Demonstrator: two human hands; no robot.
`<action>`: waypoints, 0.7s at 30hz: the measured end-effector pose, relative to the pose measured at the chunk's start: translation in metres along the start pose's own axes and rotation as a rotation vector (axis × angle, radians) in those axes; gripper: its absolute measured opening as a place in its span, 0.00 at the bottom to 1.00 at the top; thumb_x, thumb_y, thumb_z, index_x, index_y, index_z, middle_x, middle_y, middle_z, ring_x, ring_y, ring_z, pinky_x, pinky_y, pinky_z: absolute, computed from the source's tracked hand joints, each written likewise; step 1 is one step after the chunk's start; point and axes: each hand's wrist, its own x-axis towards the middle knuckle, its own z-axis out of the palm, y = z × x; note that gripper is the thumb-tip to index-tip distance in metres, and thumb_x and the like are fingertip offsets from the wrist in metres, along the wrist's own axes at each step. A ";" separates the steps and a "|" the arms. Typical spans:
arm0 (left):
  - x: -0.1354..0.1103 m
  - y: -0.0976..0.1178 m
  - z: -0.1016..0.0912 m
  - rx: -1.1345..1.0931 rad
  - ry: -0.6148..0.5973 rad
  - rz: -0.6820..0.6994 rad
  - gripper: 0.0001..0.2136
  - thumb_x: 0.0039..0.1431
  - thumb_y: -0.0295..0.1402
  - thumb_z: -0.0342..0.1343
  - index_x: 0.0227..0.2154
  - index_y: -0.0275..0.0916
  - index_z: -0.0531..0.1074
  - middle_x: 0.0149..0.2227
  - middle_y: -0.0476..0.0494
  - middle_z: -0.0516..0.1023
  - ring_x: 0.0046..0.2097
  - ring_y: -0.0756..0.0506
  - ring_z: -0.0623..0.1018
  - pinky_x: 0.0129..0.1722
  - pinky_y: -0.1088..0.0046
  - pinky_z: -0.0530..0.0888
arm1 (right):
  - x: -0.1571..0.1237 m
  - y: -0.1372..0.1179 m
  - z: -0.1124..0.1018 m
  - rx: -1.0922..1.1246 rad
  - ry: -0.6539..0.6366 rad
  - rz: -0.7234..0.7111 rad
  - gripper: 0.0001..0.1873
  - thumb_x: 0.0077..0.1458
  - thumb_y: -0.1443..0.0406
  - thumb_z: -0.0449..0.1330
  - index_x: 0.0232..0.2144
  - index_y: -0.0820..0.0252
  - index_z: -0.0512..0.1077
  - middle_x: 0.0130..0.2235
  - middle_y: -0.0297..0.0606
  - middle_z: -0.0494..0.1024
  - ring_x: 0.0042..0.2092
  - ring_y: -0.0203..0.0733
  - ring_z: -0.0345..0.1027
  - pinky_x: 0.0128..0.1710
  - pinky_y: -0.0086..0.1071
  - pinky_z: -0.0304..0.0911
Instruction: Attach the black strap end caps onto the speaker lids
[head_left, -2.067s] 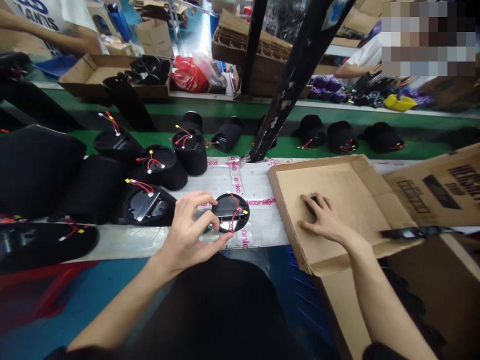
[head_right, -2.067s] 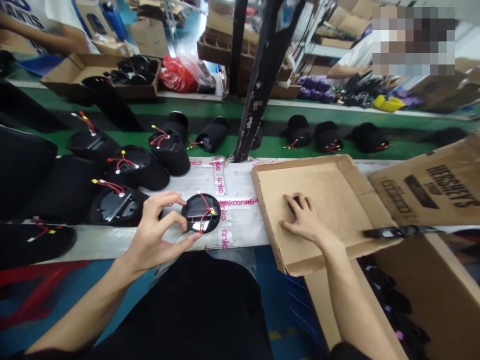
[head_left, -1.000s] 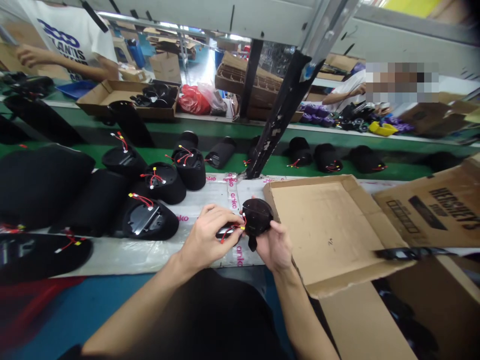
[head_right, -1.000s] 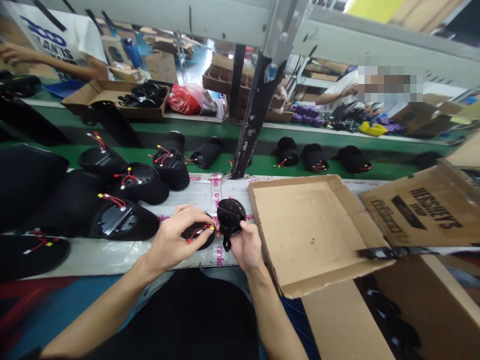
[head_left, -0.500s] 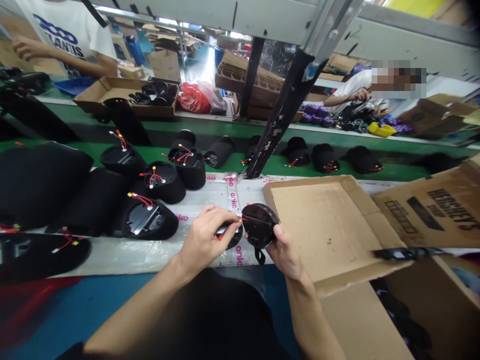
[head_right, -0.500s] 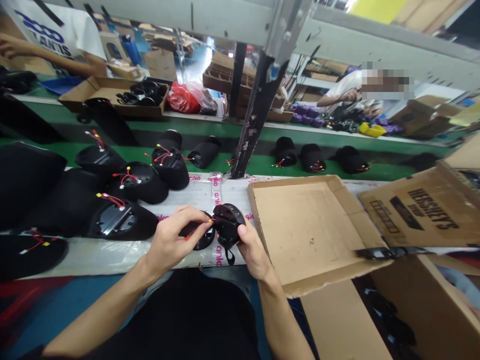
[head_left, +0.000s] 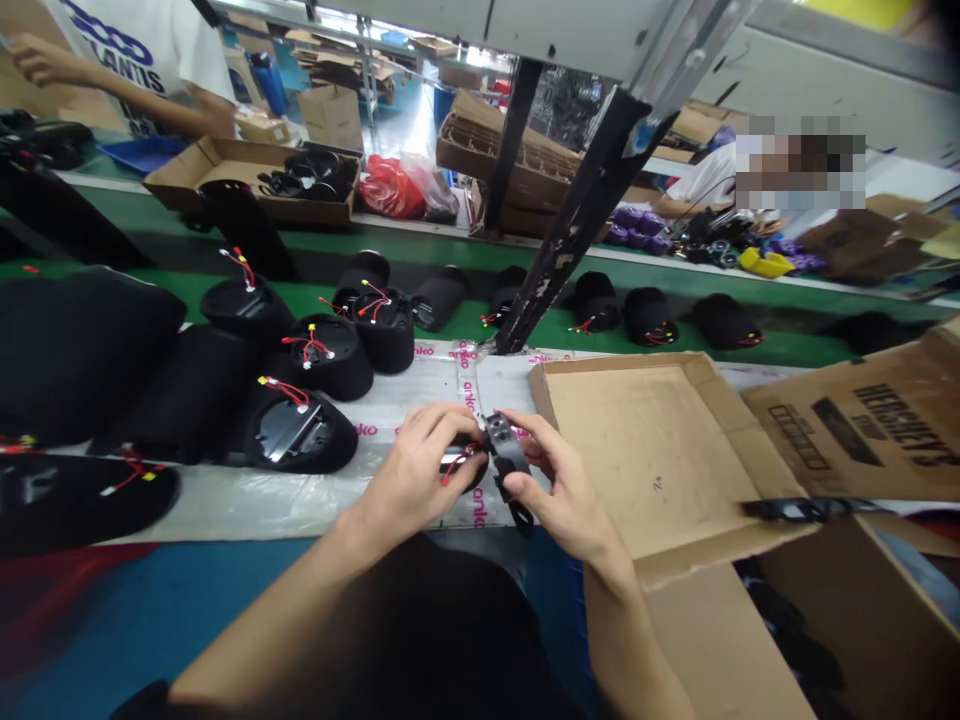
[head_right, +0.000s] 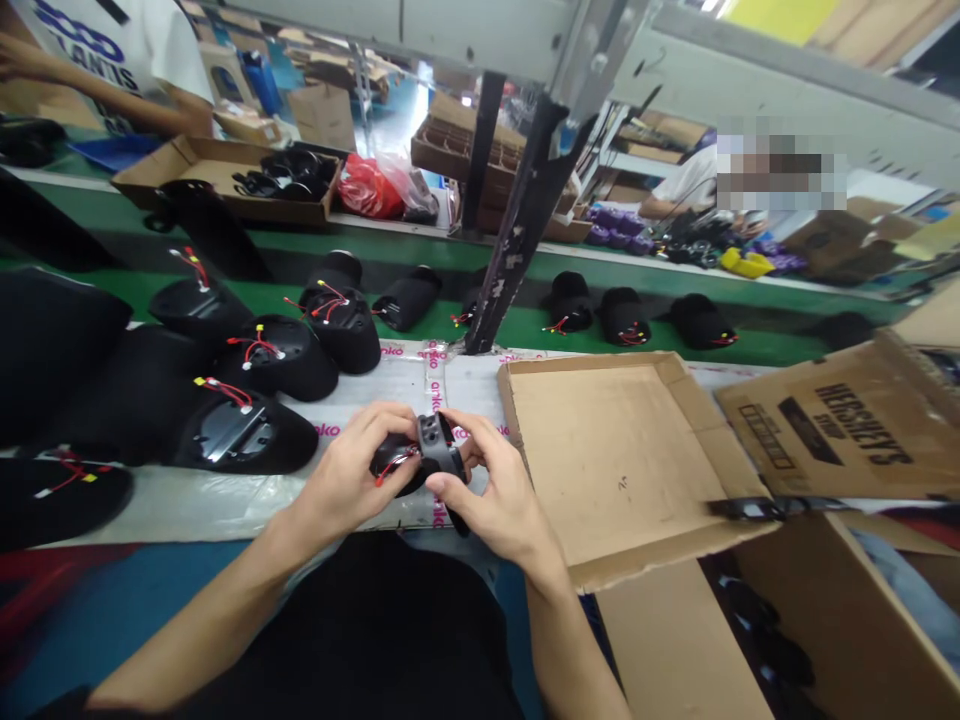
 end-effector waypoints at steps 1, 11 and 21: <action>-0.001 -0.002 -0.008 -0.031 -0.055 0.011 0.10 0.66 0.26 0.65 0.47 0.40 0.73 0.50 0.40 0.80 0.53 0.41 0.81 0.54 0.62 0.77 | 0.001 0.002 0.001 0.049 0.011 0.022 0.40 0.61 0.39 0.68 0.67 0.52 0.72 0.55 0.45 0.80 0.44 0.47 0.78 0.48 0.42 0.77; -0.003 -0.018 -0.036 -0.104 -0.119 0.235 0.07 0.71 0.28 0.64 0.47 0.45 0.82 0.44 0.44 0.86 0.47 0.44 0.85 0.51 0.65 0.80 | 0.001 -0.005 0.008 0.218 -0.007 0.064 0.39 0.60 0.41 0.71 0.67 0.49 0.74 0.57 0.44 0.80 0.49 0.49 0.78 0.45 0.38 0.77; -0.005 -0.005 -0.002 0.004 0.133 0.151 0.07 0.69 0.22 0.64 0.45 0.39 0.76 0.39 0.44 0.85 0.42 0.45 0.85 0.47 0.64 0.80 | -0.003 0.011 0.013 0.255 0.050 0.176 0.44 0.58 0.34 0.66 0.66 0.52 0.74 0.42 0.45 0.84 0.48 0.58 0.80 0.51 0.51 0.79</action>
